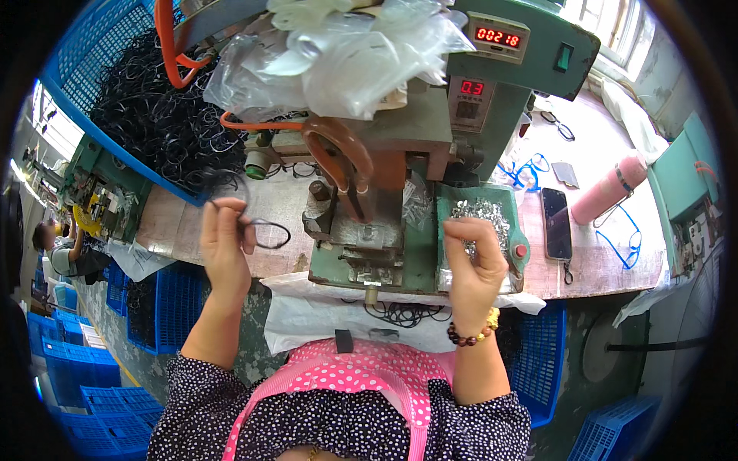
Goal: The person repeatedly picks up black eyeglass frames and small metal components, places them into a press machine, and operates the press to attach the components. Finished frames are set aside on the work surface.
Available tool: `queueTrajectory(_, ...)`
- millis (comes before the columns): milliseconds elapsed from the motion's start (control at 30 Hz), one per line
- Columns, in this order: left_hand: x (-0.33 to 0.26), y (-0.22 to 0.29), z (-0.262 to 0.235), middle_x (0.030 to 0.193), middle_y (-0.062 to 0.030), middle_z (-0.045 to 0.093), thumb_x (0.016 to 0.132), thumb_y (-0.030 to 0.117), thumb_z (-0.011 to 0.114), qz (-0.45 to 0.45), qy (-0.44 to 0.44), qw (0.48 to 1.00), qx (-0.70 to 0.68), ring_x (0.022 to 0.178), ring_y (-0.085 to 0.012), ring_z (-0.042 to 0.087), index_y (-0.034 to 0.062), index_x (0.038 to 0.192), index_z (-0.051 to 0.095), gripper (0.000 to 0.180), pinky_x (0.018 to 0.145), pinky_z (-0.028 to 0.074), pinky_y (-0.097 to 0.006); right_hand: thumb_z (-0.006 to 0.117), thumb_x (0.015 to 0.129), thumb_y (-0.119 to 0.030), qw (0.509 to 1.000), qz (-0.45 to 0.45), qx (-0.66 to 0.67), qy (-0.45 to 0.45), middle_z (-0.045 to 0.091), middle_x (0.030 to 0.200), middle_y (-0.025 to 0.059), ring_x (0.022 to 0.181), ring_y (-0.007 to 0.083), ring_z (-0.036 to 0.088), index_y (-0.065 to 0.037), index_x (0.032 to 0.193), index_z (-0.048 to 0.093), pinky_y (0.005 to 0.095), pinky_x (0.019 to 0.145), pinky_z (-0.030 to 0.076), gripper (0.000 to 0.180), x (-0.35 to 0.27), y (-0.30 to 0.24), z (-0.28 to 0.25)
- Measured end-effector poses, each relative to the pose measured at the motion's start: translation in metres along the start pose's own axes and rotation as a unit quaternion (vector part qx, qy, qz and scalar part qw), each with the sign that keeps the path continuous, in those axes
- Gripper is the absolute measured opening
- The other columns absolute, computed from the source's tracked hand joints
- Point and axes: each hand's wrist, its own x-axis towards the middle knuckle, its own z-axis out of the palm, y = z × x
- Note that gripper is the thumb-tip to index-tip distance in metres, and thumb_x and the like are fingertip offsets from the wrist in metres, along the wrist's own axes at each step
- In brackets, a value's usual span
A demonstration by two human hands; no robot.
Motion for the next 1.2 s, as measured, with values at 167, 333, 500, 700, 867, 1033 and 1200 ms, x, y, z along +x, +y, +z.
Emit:
queueTrajectory(167,0.005,0.049,0.053,0.096,-0.0051,0.064,0.104,0.013,0.055,0.089,-0.049,0.993,-0.055,0.077,-0.0088,0.057,0.0002,0.118,0.056,0.019,0.065,0.045,-0.023,0.062,0.088,0.009,0.998,-0.040,0.018,-0.050,0.063,0.103,0.0103,0.099,0.0191,0.061,0.000,0.101,0.064,0.0296,0.092,0.046,0.016,0.003,-0.021,0.049)
queueTrajectory(333,0.022,0.052,0.071,0.099,-0.0067,0.067,0.102,0.015,0.060,0.109,-0.064,0.989,-0.081,0.078,-0.0096,0.061,-0.0007,0.116,0.059,0.021,0.067,0.049,-0.023,0.065,0.088,0.007,0.997,-0.018,0.068,-0.041,0.061,0.105,0.0079,0.096,0.0160,0.060,0.001,0.118,0.055,0.0287,0.089,0.047,0.032,-0.003,-0.025,0.076)
queueTrajectory(500,0.020,0.046,0.072,0.098,-0.0061,0.067,0.102,0.016,0.061,0.108,-0.041,0.990,-0.082,0.076,-0.0089,0.061,-0.0008,0.114,0.060,0.020,0.065,0.048,-0.022,0.065,0.090,0.007,0.990,0.030,0.124,-0.055,0.062,0.111,0.0078,0.101,0.0134,0.058,0.003,0.128,0.047,0.0269,0.092,0.047,0.042,-0.005,-0.029,0.081)
queueTrajectory(700,0.022,0.044,0.070,0.089,-0.0065,0.068,0.103,0.015,0.061,0.116,-0.054,0.990,-0.060,0.073,-0.0078,0.058,-0.0003,0.113,0.060,0.019,0.066,0.046,-0.022,0.066,0.089,0.007,0.988,0.054,0.133,-0.058,0.063,0.111,0.0083,0.101,0.0130,0.058,0.003,0.128,0.047,0.0272,0.091,0.048,0.044,-0.005,-0.032,0.080)
queueTrajectory(867,0.021,0.044,0.071,0.084,-0.0058,0.067,0.103,0.016,0.060,0.113,-0.042,0.991,-0.061,0.071,-0.0073,0.056,0.0000,0.112,0.061,0.018,0.066,0.045,-0.021,0.068,0.088,0.007,0.992,0.046,0.100,-0.064,0.062,0.109,0.0076,0.100,0.0131,0.058,0.003,0.127,0.049,0.0275,0.091,0.048,0.044,-0.005,-0.033,0.080)
queueTrajectory(1033,0.023,0.046,0.072,0.084,-0.0059,0.067,0.103,0.014,0.060,0.113,-0.047,0.992,-0.044,0.072,-0.0073,0.057,-0.0001,0.111,0.060,0.017,0.066,0.045,-0.021,0.066,0.086,0.008,0.995,0.012,0.056,-0.081,0.062,0.106,0.0068,0.101,0.0142,0.058,0.003,0.127,0.048,0.0282,0.093,0.047,0.045,0.003,-0.037,0.074)
queueTrajectory(1200,0.014,0.049,0.073,0.089,-0.0070,0.068,0.103,0.009,0.057,0.118,-0.041,0.992,-0.018,0.075,-0.0083,0.059,-0.0011,0.112,0.059,0.014,0.067,0.048,-0.023,0.063,0.088,0.007,0.979,0.083,0.149,-0.108,0.064,0.102,0.0091,0.100,0.0138,0.061,0.005,0.129,0.045,0.0264,0.094,0.045,0.045,0.010,-0.039,0.067)
